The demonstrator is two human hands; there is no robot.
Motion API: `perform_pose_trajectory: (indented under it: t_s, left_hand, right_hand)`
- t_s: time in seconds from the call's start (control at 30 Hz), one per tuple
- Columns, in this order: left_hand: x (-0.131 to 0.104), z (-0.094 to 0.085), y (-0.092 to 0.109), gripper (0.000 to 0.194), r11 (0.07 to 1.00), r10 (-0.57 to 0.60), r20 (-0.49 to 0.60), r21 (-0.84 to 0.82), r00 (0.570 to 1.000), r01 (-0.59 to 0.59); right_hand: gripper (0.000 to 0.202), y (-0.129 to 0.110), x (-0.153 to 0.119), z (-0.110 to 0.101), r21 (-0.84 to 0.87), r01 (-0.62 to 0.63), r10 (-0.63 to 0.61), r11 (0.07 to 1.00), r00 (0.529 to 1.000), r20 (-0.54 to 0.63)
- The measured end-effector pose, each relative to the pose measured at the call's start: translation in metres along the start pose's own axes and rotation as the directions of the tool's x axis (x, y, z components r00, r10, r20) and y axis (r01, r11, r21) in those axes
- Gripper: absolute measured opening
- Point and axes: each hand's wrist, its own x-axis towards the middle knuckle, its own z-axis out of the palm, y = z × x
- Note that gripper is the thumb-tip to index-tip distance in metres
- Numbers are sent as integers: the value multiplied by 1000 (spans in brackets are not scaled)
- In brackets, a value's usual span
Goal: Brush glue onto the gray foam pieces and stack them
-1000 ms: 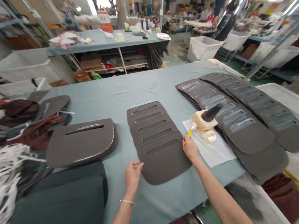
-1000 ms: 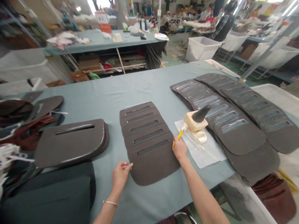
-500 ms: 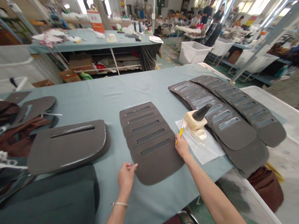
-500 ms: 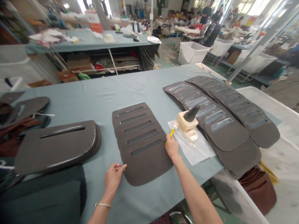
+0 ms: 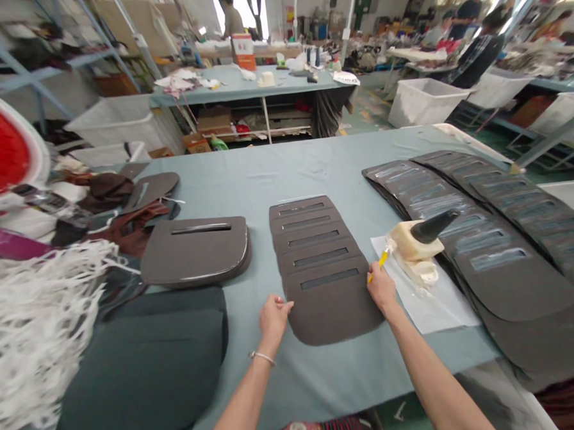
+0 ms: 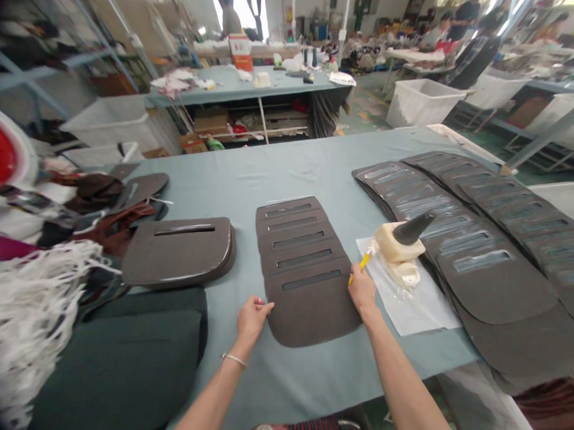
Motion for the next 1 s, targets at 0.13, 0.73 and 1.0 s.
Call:
perform_pose_trajectory:
  t_s: [0.13, 0.73, 1.0]
  left_hand:
    - [1, 0, -2, 22, 1000, -18, 0, 12, 1000, 18]
    - [-62, -99, -54, 40, 970, 188, -294, 207, 937, -129]
    - [-80, -153, -156, 33, 995, 47, -274, 97, 961, -21]
  right_hand:
    - [10, -1, -1, -1, -28, 4, -4, 1000, 1000, 3]
    - [17, -4, -30, -24, -8, 90, -89, 996, 965, -246]
    - [14, -79, -88, -21, 349, 220, -154, 911, 966, -207]
